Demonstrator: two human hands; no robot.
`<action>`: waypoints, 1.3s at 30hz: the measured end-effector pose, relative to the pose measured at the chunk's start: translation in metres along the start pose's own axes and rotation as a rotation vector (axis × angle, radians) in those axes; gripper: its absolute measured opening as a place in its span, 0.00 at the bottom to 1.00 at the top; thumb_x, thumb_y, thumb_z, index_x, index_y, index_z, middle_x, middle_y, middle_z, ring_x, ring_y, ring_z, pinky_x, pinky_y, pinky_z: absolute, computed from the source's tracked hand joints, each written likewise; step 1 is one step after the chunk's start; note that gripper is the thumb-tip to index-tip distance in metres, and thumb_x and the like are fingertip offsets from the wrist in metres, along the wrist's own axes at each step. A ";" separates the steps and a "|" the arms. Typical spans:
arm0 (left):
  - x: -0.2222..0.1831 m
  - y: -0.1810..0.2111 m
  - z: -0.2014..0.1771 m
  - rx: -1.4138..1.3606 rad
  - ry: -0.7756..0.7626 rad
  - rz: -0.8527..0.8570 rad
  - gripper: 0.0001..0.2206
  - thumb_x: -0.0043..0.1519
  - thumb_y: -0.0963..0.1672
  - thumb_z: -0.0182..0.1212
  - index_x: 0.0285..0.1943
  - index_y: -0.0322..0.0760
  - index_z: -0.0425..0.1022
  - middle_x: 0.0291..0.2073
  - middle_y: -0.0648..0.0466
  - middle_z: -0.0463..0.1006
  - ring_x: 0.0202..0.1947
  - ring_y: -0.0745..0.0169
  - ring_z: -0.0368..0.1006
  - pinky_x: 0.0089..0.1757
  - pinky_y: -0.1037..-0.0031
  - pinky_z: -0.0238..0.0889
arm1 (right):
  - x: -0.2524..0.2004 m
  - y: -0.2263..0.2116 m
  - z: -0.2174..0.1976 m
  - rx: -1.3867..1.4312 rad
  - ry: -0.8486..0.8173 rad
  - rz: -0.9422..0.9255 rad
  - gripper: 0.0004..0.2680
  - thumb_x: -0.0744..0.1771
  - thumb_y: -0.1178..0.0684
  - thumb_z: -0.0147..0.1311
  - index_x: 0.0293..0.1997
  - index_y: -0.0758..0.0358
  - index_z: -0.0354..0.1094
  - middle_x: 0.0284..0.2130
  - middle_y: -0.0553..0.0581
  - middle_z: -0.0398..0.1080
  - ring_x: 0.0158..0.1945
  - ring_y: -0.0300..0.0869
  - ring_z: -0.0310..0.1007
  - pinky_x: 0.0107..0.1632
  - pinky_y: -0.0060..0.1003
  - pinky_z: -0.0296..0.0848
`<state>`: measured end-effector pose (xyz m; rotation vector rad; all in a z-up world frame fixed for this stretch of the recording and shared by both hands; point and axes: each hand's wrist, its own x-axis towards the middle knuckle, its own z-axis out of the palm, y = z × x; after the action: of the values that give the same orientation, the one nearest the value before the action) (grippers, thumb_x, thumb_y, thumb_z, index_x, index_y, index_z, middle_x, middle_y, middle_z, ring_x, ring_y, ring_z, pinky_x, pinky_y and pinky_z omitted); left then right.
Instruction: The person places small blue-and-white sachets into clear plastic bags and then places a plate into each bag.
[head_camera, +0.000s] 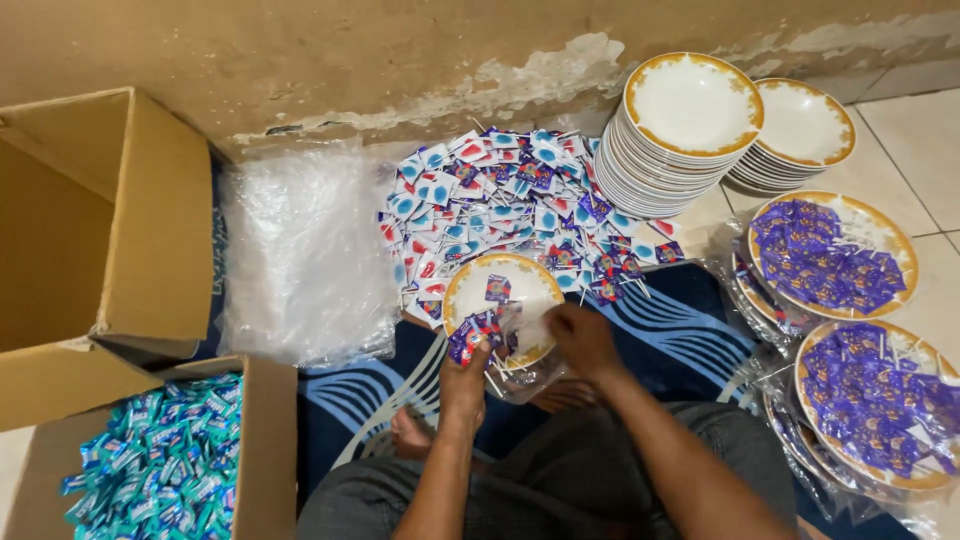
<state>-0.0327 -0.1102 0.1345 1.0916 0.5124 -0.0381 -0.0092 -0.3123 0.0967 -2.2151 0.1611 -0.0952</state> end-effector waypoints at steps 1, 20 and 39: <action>0.003 -0.001 -0.002 -0.041 -0.009 -0.009 0.16 0.56 0.38 0.70 0.52 0.28 0.74 0.34 0.42 0.80 0.31 0.51 0.81 0.35 0.64 0.77 | 0.018 0.018 -0.011 -0.123 0.079 -0.035 0.06 0.65 0.49 0.56 0.42 0.49 0.78 0.34 0.60 0.79 0.43 0.57 0.79 0.48 0.50 0.77; 0.006 0.002 -0.007 -0.142 -0.146 -0.081 0.15 0.59 0.37 0.67 0.53 0.32 0.71 0.35 0.39 0.82 0.33 0.42 0.83 0.31 0.62 0.78 | 0.010 0.083 -0.091 -0.789 -0.346 0.300 0.12 0.66 0.46 0.51 0.48 0.55 0.78 0.42 0.63 0.80 0.51 0.60 0.79 0.50 0.55 0.80; -0.002 -0.006 -0.012 -0.164 -0.231 -0.025 0.20 0.56 0.36 0.71 0.57 0.34 0.72 0.40 0.46 0.81 0.37 0.53 0.81 0.36 0.66 0.78 | -0.048 -0.084 0.028 0.467 -0.044 0.241 0.10 0.60 0.53 0.70 0.40 0.58 0.75 0.26 0.56 0.78 0.29 0.39 0.75 0.34 0.33 0.74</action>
<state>-0.0408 -0.1031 0.1257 0.9067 0.3158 -0.1402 -0.0467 -0.2330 0.1465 -1.7174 0.3440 0.0460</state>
